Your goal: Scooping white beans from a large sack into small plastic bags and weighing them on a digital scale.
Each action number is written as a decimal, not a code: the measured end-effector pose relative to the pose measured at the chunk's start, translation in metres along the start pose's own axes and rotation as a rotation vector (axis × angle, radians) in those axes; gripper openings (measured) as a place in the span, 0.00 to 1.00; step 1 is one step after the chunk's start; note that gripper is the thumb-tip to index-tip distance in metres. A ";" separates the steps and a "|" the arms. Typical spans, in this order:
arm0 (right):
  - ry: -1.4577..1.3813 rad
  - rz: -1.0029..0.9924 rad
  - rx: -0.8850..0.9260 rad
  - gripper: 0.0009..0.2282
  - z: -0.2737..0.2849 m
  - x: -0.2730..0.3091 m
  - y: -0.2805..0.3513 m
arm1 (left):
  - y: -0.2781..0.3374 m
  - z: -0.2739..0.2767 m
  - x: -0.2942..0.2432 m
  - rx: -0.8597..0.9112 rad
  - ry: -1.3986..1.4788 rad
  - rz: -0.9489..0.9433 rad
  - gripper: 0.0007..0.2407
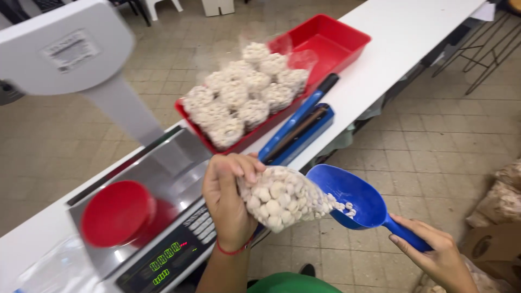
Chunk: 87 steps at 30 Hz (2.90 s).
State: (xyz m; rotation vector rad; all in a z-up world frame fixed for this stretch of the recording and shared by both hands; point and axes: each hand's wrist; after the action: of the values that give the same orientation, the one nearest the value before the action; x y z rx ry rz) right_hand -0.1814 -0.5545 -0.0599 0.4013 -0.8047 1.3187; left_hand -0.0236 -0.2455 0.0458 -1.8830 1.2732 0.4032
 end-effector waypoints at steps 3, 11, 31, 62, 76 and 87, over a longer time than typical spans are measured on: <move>0.068 0.114 -0.095 0.20 0.024 -0.058 0.000 | -0.004 -0.028 0.043 -0.007 0.049 0.068 0.13; 0.066 0.099 -0.180 0.23 0.055 -0.125 -0.041 | -0.063 -0.086 0.148 -0.063 0.065 0.072 0.13; 0.100 0.053 -0.176 0.21 0.104 -0.206 -0.311 | -0.300 -0.130 0.399 -0.034 -0.318 0.251 0.12; -0.050 0.250 0.315 0.22 0.099 -0.256 -0.497 | -0.293 -0.083 0.379 0.332 -1.714 0.338 0.09; -0.043 0.233 0.443 0.22 0.092 -0.256 -0.513 | -0.271 -0.095 0.337 0.516 -1.782 0.699 0.19; -0.087 0.258 0.477 0.21 0.088 -0.259 -0.517 | -0.294 -0.055 0.348 0.983 -1.907 0.288 0.25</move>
State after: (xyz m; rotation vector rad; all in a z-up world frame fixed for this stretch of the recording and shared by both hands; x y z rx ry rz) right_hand 0.2770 -0.9164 -0.0951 0.7547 -0.6205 1.7494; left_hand 0.3792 -0.4565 -0.0144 -0.0086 0.1539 1.0493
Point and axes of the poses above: each hand's wrist, its own y-axis away from the middle knuckle, its own z-axis out of the back of the hand, x = y × z, and after that the axes turned 1 degree about -y, right-handed
